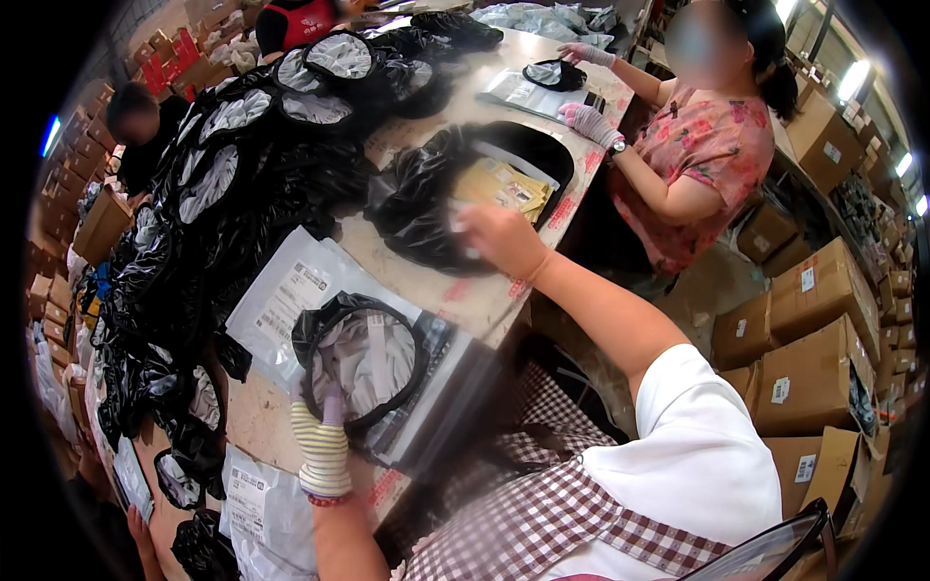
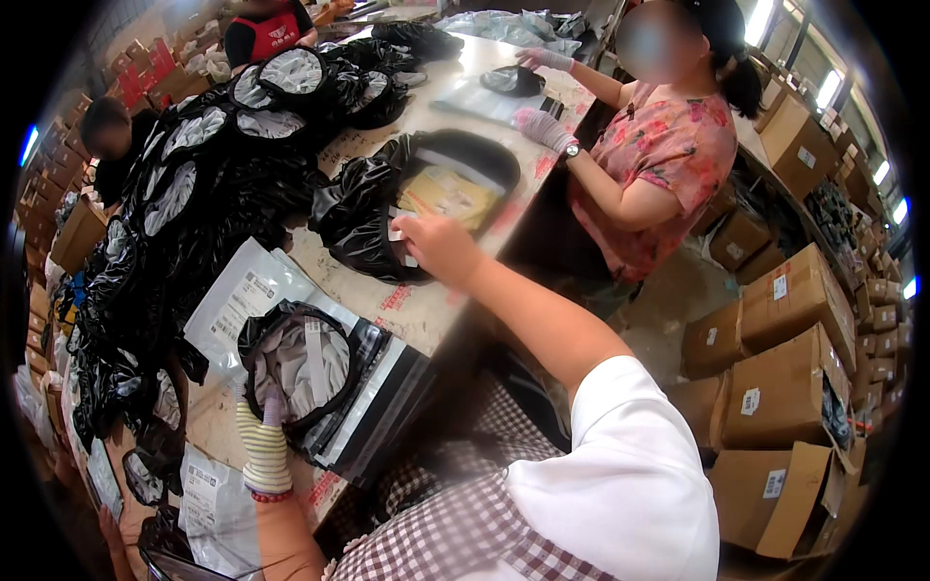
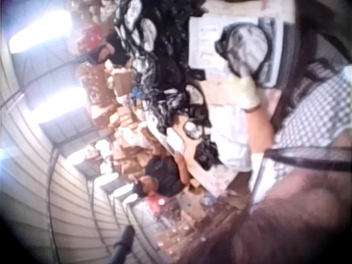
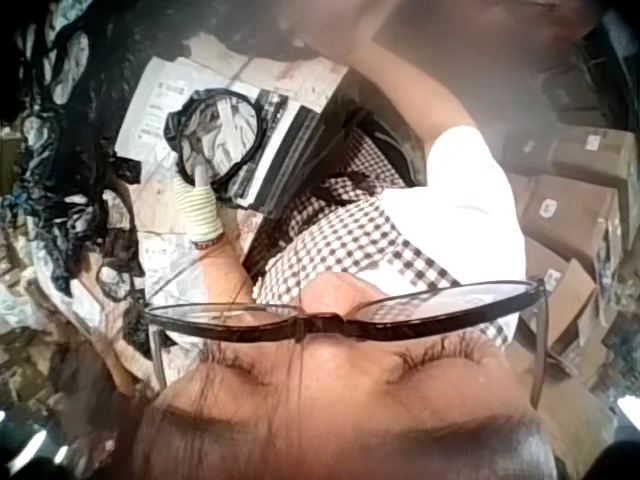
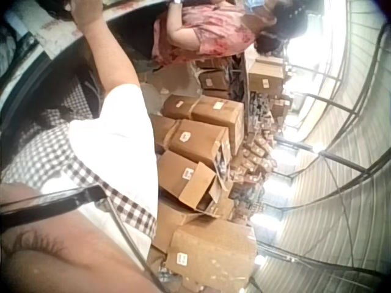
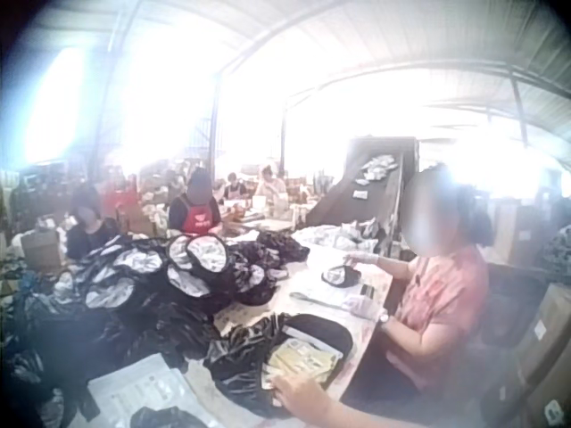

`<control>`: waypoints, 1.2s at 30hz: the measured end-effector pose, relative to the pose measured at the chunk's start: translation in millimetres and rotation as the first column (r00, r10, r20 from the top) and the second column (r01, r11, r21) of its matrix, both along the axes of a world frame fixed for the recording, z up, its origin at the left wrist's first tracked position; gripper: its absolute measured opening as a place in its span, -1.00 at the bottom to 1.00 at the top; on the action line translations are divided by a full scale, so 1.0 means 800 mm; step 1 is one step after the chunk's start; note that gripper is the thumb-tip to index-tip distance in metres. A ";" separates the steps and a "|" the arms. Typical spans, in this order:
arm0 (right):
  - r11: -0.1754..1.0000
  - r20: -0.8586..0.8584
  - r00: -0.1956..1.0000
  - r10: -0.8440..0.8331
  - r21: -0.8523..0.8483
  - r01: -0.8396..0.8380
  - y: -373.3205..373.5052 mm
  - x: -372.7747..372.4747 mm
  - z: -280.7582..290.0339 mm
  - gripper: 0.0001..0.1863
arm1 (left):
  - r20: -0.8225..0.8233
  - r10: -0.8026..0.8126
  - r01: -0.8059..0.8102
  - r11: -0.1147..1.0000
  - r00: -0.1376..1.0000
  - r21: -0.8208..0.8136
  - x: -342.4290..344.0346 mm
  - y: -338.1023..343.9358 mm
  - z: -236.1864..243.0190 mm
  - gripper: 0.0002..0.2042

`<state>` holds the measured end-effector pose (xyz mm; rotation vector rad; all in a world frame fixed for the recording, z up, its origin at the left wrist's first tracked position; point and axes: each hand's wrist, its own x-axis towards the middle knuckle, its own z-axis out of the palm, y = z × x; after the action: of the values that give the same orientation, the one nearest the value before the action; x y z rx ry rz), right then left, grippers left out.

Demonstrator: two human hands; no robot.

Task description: The person is packing garments into silver mailing bags. They pick up black clothing items from a large pile on a table, place them inside the individual shipping envelopes, and set the finished bags aside.

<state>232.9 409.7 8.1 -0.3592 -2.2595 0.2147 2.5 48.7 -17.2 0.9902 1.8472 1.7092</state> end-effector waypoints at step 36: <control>0.985 0.383 0.921 -0.073 -0.118 0.127 0.060 0.064 0.045 -0.78 | -0.180 0.318 -0.310 0.948 0.931 0.070 0.029 0.003 0.044 -0.83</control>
<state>284.0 457.3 44.2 -0.6368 -2.6029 0.2708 25.4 51.1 18.1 0.9400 2.2012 1.8961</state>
